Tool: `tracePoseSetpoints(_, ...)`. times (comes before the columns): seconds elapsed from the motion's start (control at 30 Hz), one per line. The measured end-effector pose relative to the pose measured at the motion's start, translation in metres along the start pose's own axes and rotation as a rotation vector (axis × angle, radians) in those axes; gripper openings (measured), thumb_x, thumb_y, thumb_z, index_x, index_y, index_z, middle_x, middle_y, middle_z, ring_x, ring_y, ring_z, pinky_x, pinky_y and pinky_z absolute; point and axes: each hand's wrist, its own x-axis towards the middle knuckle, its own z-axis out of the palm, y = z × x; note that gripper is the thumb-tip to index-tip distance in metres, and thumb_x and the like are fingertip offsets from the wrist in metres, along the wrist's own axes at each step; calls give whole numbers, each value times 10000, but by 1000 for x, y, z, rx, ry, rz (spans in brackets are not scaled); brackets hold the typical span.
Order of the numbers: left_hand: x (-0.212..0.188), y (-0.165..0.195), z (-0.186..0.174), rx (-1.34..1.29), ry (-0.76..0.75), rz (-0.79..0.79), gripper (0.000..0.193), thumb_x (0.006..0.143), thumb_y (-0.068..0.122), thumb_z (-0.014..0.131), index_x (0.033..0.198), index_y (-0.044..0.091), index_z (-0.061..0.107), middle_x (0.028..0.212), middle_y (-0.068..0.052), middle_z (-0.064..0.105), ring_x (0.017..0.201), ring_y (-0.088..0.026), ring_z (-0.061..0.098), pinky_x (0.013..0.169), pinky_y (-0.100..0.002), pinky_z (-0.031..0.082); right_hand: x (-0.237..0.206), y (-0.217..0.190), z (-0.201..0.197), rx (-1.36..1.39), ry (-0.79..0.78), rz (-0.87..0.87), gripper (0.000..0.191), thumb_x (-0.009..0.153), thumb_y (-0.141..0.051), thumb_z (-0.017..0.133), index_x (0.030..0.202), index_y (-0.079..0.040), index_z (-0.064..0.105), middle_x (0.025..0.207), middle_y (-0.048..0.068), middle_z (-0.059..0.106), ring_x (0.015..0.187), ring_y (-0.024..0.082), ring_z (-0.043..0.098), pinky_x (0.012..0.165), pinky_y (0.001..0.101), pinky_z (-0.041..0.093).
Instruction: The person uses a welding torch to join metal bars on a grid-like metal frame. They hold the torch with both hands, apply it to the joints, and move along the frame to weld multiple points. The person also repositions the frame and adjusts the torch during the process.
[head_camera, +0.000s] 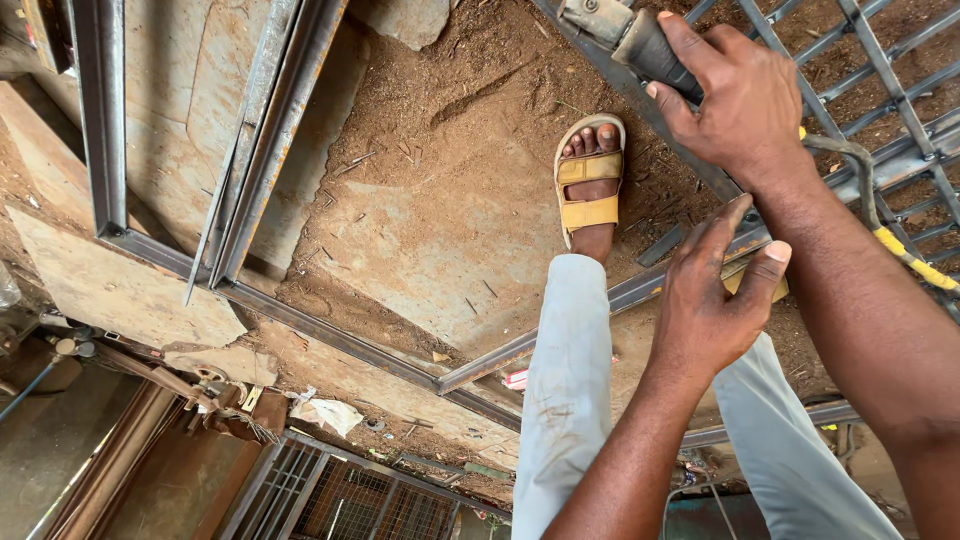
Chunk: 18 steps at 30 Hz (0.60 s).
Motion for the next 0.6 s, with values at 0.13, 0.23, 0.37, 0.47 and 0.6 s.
tracePoseSetpoints(0.13,0,0,0,-1,11,4,568,1029,345,662,1453,-19,559,1425,-257,615,1386,-393,602,1196,-468,464,1,2,1,9,22,1,624,986,-288,809,1544,-109,594,951,144,640,835,330,667,724,466,535)
tracePoseSetpoints(0.23,1,0,-1,-7,9,18,572,1030,349,653,1457,-17,554,1422,-254,619,1351,-380,607,1199,-465,467,1,5,2,28,52,-11,616,991,-283,804,1535,-103,580,974,145,650,862,328,675,745,463,544)
tracePoseSetpoints(0.37,0,1,-3,-20,-4,5,578,1029,353,649,1463,-15,550,1417,-254,619,1382,-387,607,1193,-470,469,0,8,8,23,65,-29,597,1010,-288,799,1532,-92,583,974,140,656,848,294,685,734,434,561)
tracePoseSetpoints(0.47,0,2,-3,-29,-7,0,580,1029,352,652,1465,-17,547,1422,-256,612,1403,-391,604,1193,-473,470,0,10,10,6,77,-42,595,1023,-295,797,1543,-89,593,976,131,656,835,270,688,723,418,569)
tracePoseSetpoints(0.6,0,3,-4,-22,-1,5,582,1027,351,656,1463,-20,550,1420,-256,615,1401,-390,606,1194,-471,469,0,8,10,-15,60,-15,608,1009,-289,808,1544,-90,598,923,113,635,802,266,678,695,422,553)
